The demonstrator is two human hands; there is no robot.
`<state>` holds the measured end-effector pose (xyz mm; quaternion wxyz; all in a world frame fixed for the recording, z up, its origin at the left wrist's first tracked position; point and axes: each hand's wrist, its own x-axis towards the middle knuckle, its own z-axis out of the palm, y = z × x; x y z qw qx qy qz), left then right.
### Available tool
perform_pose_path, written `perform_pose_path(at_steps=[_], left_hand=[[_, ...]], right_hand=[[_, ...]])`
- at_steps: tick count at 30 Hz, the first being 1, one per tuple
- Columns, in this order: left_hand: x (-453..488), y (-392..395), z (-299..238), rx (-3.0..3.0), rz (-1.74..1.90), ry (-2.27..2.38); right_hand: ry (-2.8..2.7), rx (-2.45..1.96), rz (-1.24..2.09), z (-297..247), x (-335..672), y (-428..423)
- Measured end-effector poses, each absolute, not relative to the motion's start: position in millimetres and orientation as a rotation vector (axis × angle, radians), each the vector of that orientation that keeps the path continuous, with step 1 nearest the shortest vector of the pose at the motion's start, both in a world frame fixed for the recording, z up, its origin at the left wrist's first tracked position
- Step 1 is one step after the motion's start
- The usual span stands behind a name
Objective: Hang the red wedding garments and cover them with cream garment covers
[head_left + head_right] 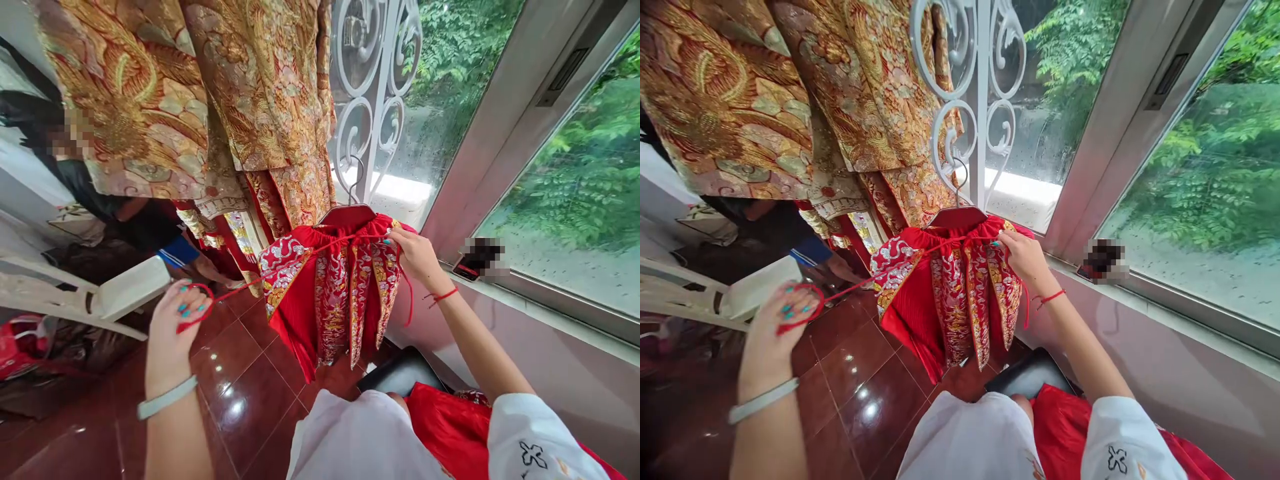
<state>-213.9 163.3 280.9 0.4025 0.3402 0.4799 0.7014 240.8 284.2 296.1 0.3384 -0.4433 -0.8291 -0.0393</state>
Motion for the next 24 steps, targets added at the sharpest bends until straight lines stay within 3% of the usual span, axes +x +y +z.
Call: perform_pose_path(at_steps=[3, 7, 11, 13, 18, 24], left_hand=[[-191.9, 191.1, 265.6, 0.685, 1.837, 1.542], [-150.0, 191.4, 272.8, 0.975, 1.9, 2.204], [-102.2, 175.9, 291.1, 1.427, 1.205, 1.968], [-74.4, 176.4, 297.2, 1.562, 1.146, 1.764], [-9.1, 217.2, 298.1, 1.943, 1.466, 1.646], [-3.7, 250.1, 285.1, 1.93, 1.377, 1.636]], right_hand=[[-2.19, -1.04, 0.119, 294.0, 240.0, 278.1], [-2.024, -0.898, 0.716, 297.2, 236.0, 262.6], [-1.58, -0.838, 1.152, 295.5, 224.9, 246.7], [-1.46, -0.841, 1.213, 295.3, 219.6, 240.2], [-1.462, -0.895, 1.22, 299.3, 211.6, 228.2], [-1.671, -1.066, 0.896, 294.7, 206.3, 223.7]])
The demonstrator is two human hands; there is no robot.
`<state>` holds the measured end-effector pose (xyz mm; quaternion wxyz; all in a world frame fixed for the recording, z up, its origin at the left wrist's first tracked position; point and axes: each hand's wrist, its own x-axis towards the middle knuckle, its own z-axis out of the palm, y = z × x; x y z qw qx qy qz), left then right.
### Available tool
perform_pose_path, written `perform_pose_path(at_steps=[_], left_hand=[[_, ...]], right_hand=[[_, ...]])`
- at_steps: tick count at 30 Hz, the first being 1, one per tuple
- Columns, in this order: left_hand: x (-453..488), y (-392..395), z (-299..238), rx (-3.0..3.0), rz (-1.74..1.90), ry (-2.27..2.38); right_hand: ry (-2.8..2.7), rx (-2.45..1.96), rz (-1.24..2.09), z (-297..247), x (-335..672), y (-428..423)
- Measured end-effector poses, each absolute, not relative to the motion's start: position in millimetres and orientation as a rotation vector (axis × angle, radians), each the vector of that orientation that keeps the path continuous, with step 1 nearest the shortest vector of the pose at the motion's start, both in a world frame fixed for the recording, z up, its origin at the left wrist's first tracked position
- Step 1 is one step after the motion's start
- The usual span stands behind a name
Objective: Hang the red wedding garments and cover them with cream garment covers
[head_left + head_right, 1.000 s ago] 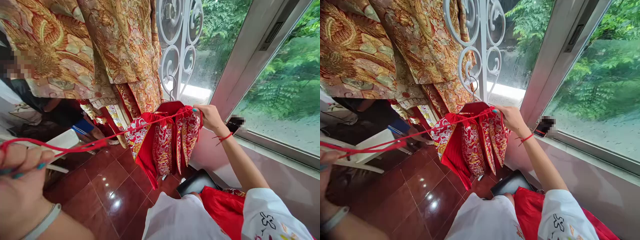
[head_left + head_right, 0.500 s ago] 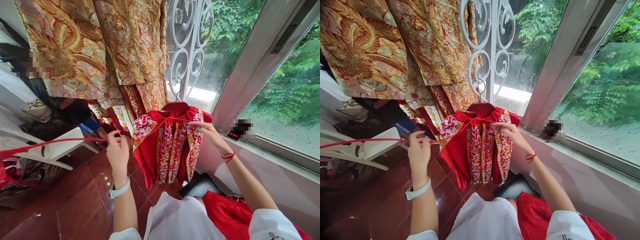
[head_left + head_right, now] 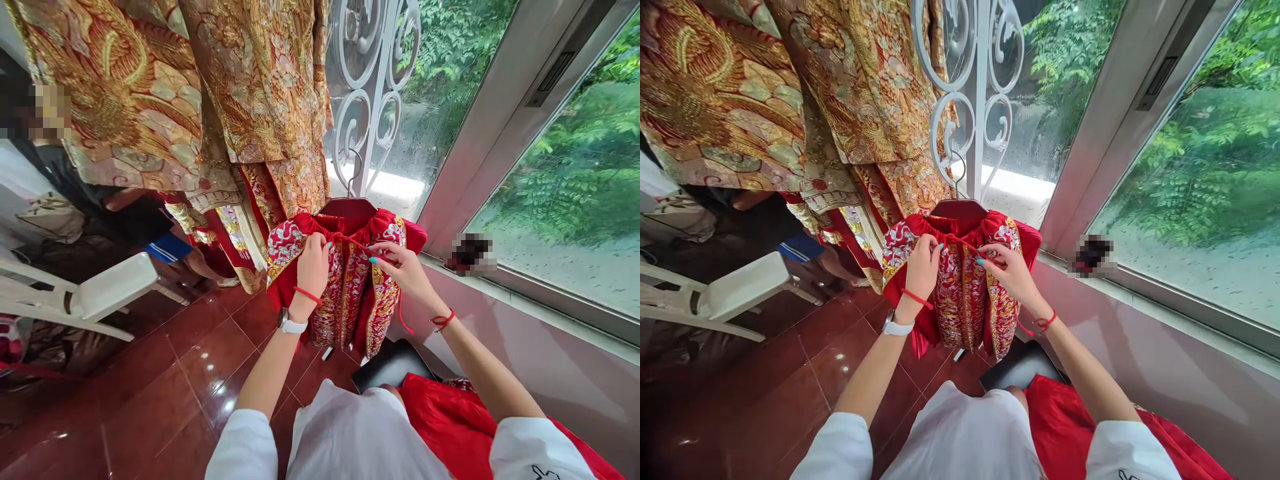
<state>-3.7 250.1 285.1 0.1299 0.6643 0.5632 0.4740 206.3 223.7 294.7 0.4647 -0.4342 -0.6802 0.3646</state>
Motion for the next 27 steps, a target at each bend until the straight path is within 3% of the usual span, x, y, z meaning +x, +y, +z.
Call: perform_pose_path(at_steps=[5, 11, 16, 27], left_hand=[[-18.9, 251.5, 287.1, 1.572, 1.236, 1.289], [-9.8, 253.2, 293.0, 1.977, 1.281, 1.562], [-12.8, 253.8, 288.5, 1.996, 1.3, 1.45], [-24.4, 243.2, 315.5, 0.909, 0.803, 0.681]], right_hand=[[-1.652, -1.065, 0.797, 288.3, 203.3, 224.3], [-1.77, -0.936, 0.782, 301.7, 196.2, 215.7], [-1.809, -0.946, 0.752, 308.3, 198.2, 208.0], [-1.641, -1.047, 0.778, 287.9, 221.7, 240.3]])
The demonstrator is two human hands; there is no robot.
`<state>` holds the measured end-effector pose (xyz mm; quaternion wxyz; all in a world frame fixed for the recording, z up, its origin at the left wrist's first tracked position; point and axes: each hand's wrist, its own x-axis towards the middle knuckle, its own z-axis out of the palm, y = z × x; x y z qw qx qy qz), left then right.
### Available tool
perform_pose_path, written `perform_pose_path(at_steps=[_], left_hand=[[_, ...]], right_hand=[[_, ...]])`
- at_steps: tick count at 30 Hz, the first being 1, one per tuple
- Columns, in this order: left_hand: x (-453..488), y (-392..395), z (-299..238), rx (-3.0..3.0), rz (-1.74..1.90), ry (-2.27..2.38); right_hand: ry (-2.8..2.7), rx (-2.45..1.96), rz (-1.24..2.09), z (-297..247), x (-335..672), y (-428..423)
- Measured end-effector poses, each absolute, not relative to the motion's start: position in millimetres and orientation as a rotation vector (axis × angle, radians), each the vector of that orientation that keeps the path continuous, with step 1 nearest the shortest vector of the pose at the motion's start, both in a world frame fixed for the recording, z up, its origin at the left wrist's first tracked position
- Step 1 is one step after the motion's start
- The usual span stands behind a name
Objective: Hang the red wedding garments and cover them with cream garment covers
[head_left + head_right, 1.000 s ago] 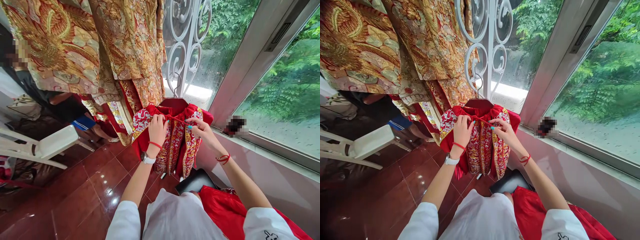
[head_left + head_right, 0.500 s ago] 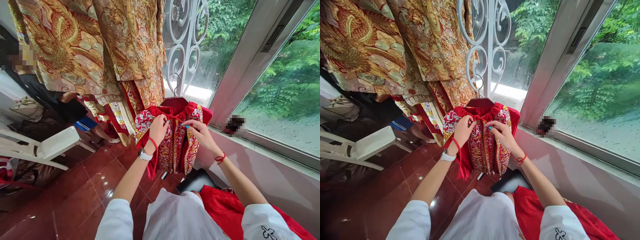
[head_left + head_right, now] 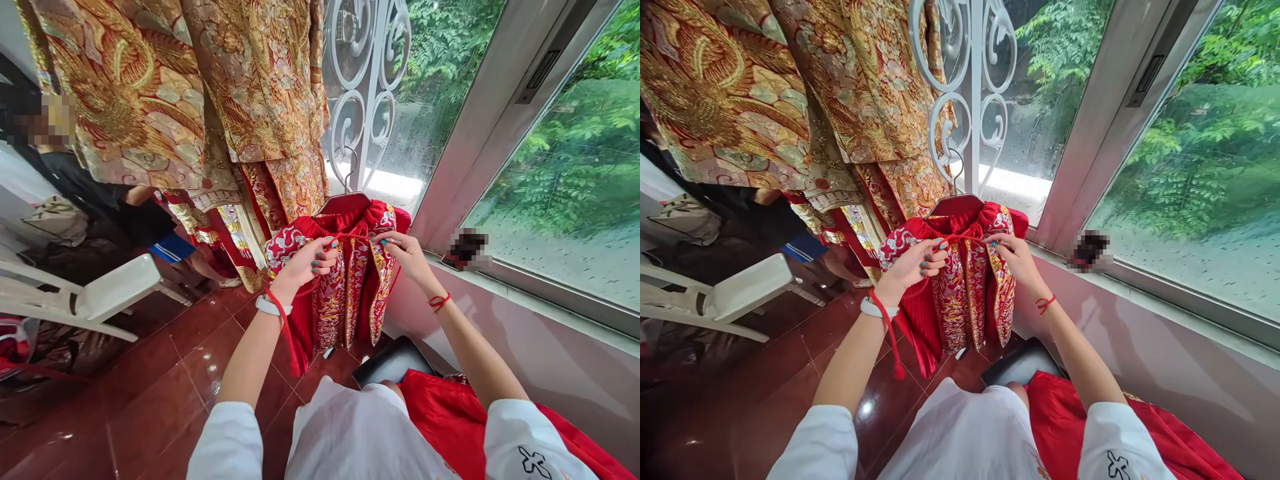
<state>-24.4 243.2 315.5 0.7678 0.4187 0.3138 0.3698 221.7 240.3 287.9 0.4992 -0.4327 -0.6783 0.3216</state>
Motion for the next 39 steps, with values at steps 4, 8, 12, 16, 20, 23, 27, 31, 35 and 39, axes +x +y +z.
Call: perform_pose_path(at_steps=[4, 8, 12, 16, 20, 23, 27, 31, 35, 39], left_hand=[[-21.1, 244.3, 329.1, 0.714, 0.891, 0.746], [-34.6, 238.8, 348.6, 0.649, 0.968, 0.741], [-50.1, 230.9, 341.9, 0.545, 1.044, 0.789], [-52.9, 231.8, 322.6, 0.443, 1.086, 0.726], [-47.6, 234.7, 318.6, 0.504, 1.113, 0.685], [-41.0, 235.8, 321.6, 0.751, 1.084, 0.693], [-26.4, 241.1, 321.7, 1.11, 1.108, 0.701], [-13.1, 254.6, 315.1, 1.525, 1.233, 0.837], [-14.6, 266.5, 311.0, 2.09, 1.302, 1.028], [-24.4, 271.2, 311.2, 2.346, 1.259, 1.061]], right_hand=[[-1.406, -1.004, 0.961, 294.7, 229.2, 268.1], [-1.366, -0.92, 0.94, 314.6, 238.0, 290.5], [-1.301, -0.946, 0.948, 310.8, 237.6, 295.1], [-1.425, -0.946, 0.973, 299.0, 243.8, 281.0], [-1.842, -1.21, 0.626, 298.0, 251.1, 263.0], [-1.768, -1.389, 0.144, 296.4, 236.5, 262.4], [-1.403, -1.259, -0.029, 298.7, 197.0, 281.1], [-1.59, -0.877, 0.43, 310.4, 167.5, 298.9], [-1.903, -0.644, 0.853, 315.8, 161.7, 301.6], [-1.941, -0.582, 0.847, 312.9, 163.9, 300.8]])
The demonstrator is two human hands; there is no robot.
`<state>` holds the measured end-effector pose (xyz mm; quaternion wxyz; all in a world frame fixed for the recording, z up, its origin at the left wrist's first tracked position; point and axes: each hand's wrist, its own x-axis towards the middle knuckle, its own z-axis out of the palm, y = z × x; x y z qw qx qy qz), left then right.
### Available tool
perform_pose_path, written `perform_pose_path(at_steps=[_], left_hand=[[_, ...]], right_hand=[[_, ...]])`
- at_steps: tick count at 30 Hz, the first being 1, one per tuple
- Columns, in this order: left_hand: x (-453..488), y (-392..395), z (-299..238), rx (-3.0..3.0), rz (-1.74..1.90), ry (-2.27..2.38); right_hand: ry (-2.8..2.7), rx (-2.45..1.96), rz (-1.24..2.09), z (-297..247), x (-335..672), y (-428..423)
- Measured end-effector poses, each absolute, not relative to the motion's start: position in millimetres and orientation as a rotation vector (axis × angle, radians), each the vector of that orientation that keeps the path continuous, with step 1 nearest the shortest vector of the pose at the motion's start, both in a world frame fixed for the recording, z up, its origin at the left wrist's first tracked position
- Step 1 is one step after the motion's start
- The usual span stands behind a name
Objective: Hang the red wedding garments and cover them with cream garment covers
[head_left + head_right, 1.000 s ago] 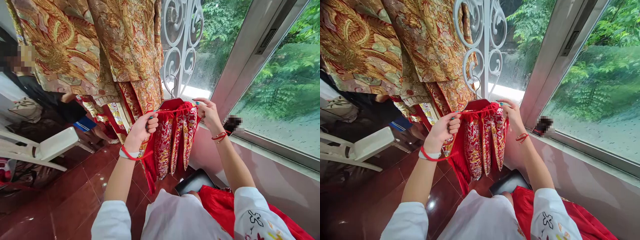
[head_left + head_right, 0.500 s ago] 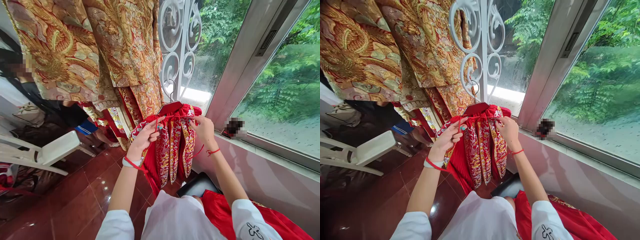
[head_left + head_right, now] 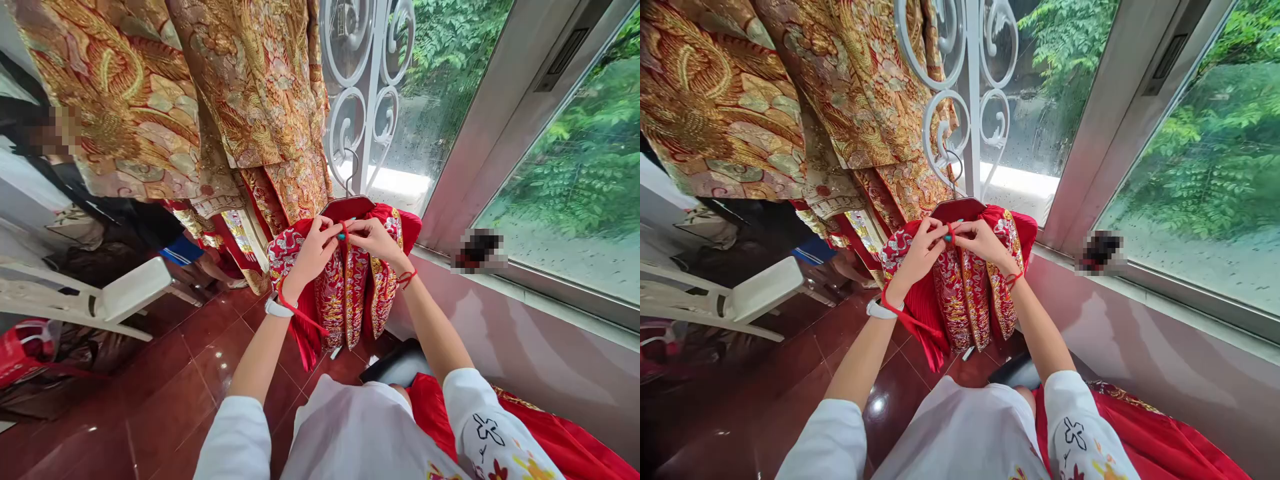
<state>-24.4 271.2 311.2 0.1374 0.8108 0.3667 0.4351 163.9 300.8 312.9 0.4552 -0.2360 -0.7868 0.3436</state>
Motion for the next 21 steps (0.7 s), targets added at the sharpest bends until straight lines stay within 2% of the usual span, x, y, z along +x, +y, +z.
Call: perform_pose_path(at_steps=[8, 13, 16, 18, 21], left_hand=[[-31.1, 280.9, 309.9, 2.481, 1.454, 1.133], [-55.8, 271.2, 310.2, 2.584, 1.372, 1.382], [-59.6, 265.2, 307.6, 2.453, 1.422, 1.424], [-56.8, 265.2, 306.2, 2.257, 1.451, 1.279], [-55.6, 268.3, 307.3, 1.955, 1.284, 0.981]], right_hand=[[-1.948, -0.761, 0.292, 301.5, 174.0, 303.0], [-1.758, -0.99, 0.039, 301.3, 205.7, 296.9], [-1.682, -0.98, 0.155, 301.3, 205.5, 290.7], [-1.621, -0.901, 0.443, 300.2, 198.5, 286.1], [-1.565, -0.778, 0.882, 298.5, 194.1, 281.3]])
